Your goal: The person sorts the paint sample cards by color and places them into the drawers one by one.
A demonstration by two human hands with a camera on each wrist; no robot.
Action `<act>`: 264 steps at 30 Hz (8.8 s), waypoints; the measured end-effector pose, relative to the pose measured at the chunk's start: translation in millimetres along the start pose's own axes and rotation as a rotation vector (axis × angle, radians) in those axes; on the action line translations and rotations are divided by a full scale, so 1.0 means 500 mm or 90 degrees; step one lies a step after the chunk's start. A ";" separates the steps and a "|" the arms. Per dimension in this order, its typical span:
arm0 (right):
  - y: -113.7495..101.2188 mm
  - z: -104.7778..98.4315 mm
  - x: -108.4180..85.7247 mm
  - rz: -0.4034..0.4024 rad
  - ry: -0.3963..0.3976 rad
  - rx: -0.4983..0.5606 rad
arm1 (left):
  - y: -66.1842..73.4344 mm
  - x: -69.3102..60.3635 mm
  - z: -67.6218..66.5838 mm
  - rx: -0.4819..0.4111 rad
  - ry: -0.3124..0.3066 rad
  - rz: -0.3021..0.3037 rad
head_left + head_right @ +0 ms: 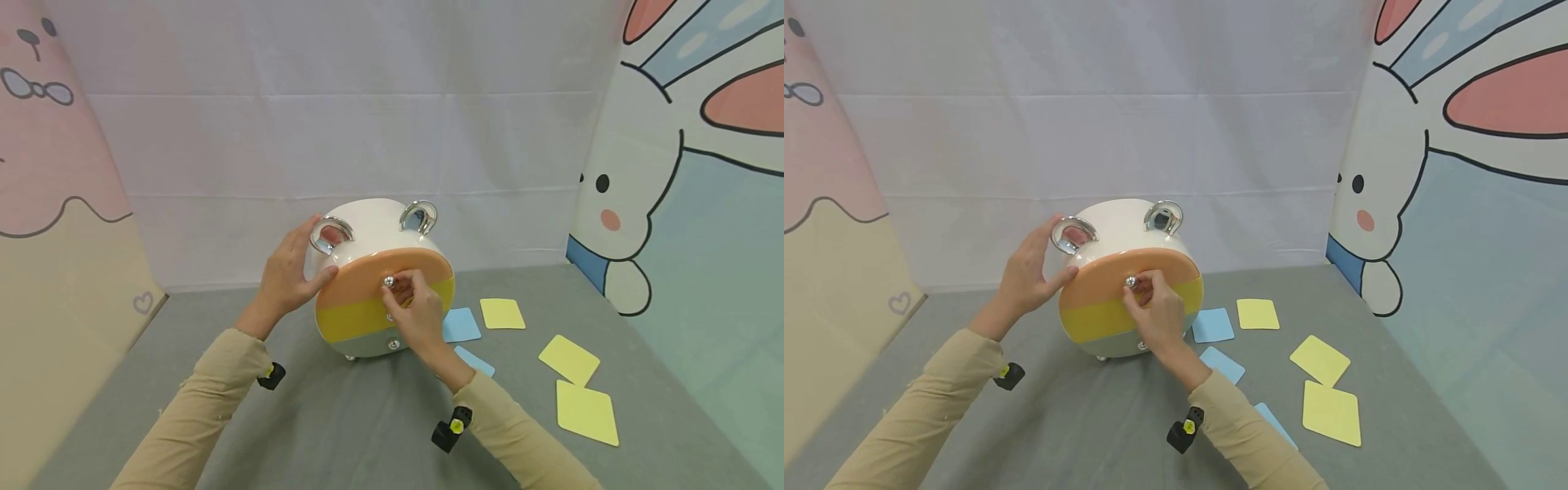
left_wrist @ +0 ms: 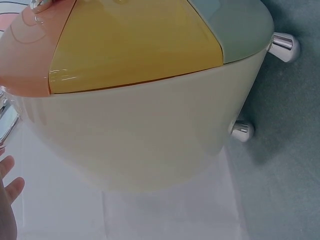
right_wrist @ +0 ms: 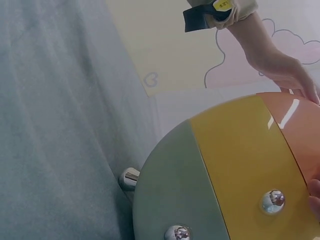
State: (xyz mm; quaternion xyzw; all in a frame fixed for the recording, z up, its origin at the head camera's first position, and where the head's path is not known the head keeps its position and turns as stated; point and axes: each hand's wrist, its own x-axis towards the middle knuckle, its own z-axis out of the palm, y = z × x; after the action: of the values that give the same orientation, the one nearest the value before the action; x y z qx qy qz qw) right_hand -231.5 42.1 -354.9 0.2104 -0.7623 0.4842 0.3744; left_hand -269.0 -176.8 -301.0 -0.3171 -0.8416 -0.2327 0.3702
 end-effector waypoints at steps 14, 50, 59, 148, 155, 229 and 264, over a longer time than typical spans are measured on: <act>0.021 -0.024 -0.032 0.045 -0.031 -0.034 | 0.004 0.003 -0.005 -0.003 -0.006 -0.006; 0.055 0.010 -0.088 0.096 -0.045 -0.050 | 0.005 0.005 0.002 -0.004 -0.013 -0.013; 0.048 -0.003 -0.089 0.098 -0.047 -0.064 | 0.005 0.005 0.005 -0.008 -0.013 -0.016; 0.108 -0.356 -0.229 0.369 -0.433 -0.402 | 0.004 0.005 0.004 -0.015 -0.018 -0.009; 0.107 -0.363 -0.247 0.357 -0.475 -0.431 | 0.004 0.006 0.004 -0.019 -0.015 -0.010; 0.022 -0.358 0.061 -0.083 -0.454 -0.262 | 0.007 0.004 0.005 -0.013 -0.018 -0.022; 0.033 -0.223 0.113 -0.100 -0.601 -0.114 | 0.004 0.008 0.013 -0.009 -0.019 -0.017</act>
State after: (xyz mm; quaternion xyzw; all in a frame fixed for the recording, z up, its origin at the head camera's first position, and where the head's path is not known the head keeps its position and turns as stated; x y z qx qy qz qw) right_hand -237.4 151.8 -292.5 0.4306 -0.8695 0.2388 0.0397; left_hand -272.6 -169.9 -301.6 -0.3117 -0.8494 -0.2391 0.3523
